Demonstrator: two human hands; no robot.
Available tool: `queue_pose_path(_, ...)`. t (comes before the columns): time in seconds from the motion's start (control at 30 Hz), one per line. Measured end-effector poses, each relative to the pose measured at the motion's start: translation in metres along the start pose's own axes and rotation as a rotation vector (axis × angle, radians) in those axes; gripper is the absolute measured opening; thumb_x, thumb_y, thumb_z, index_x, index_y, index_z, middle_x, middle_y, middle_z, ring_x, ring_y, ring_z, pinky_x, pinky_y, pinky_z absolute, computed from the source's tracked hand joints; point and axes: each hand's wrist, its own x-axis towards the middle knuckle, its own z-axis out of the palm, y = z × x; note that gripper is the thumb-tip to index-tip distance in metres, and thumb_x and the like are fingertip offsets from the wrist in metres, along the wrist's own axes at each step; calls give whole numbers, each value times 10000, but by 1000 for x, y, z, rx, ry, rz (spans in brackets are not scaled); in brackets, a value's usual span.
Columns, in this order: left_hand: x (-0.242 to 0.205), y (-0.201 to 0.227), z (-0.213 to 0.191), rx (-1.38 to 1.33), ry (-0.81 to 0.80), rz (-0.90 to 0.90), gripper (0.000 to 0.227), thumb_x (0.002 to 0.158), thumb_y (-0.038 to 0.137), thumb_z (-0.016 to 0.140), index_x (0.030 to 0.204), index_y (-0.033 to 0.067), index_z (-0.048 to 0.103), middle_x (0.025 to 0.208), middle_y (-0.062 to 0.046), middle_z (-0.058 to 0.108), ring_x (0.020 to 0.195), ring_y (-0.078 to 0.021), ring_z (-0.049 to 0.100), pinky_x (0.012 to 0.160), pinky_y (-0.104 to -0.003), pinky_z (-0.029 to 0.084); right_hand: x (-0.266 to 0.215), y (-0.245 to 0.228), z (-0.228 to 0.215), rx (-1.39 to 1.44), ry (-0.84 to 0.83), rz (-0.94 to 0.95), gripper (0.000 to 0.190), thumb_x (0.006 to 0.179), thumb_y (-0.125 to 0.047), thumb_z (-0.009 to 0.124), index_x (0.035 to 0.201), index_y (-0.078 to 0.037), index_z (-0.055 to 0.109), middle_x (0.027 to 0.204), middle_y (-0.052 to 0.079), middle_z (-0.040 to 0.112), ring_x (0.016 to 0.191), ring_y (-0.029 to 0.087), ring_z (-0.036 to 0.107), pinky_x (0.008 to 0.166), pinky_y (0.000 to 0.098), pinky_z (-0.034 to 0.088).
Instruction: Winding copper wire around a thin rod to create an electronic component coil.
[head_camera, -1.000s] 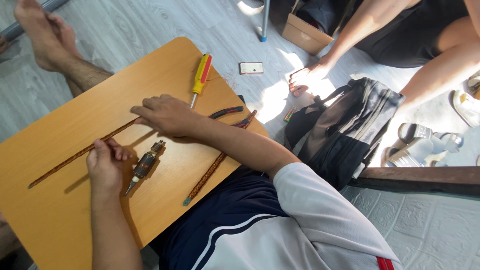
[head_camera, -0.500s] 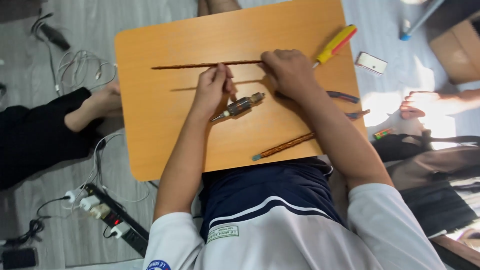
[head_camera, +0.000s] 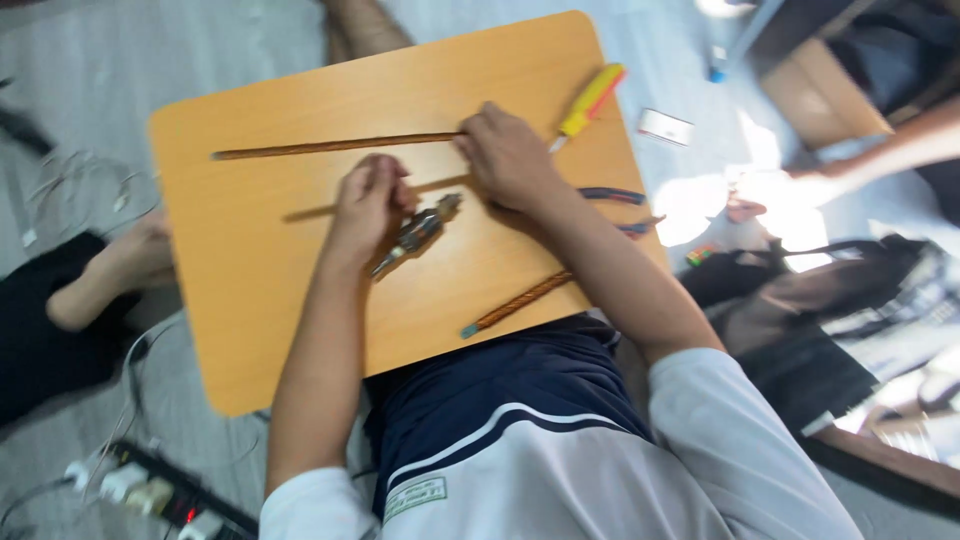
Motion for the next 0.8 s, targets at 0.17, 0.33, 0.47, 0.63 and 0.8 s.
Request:
queue_pose_path(0.17, -13, 25, 9, 73, -28, 19, 284, 1288, 245, 354, 1374, 92, 577, 723, -45, 553, 656, -172, 665, 683, -280, 606, 1, -13, -12, -7, 44, 3, 253, 1214, -371, 494, 1163, -148, 601, 946, 113, 570, 794, 457, 727, 711, 547, 601)
queue_pose_path(0.33, -9, 15, 2, 94, -35, 28, 285, 1292, 234, 323, 1480, 120, 503, 636, -60, 533, 515, -144, 544, 556, -260, 518, -6, -8, -3, -36, 13, 16, 236, 1232, -360, 420, 1278, -182, 568, 892, 128, 644, 753, 468, 760, 698, 577, 615)
queue_pose_path(0.47, -9, 17, 4, 78, 21, 11, 252, 1280, 240, 395, 1440, 138, 560, 662, -98, 567, 513, -167, 505, 525, -288, 479, -2, -12, 0, -126, 152, -88, 222, 1217, -391, 440, 1180, -236, 595, 802, 49, 656, 667, 373, 745, 638, 484, 613)
queue_pose_path(0.63, 11, -28, -26, 17, 64, -11, 353, 1272, 429, 424, 1369, 144, 607, 680, -92, 571, 529, -167, 516, 531, -276, 478, 4, -4, 10, -213, 300, -199, 218, 1193, -380, 511, 1072, -258, 646, 821, -2, 707, 708, 262, 724, 645, 392, 577)
queue_pose_path(0.8, -5, 21, 4, -80, 77, -8, 445, 1257, 447, 374, 1286, 88, 636, 656, -44, 490, 518, -116, 453, 514, -235, 435, 3, -4, 7, -155, 266, -193, 138, 1185, -316, 592, 1136, -218, 677, 805, 17, 668, 703, 264, 720, 662, 377, 603)
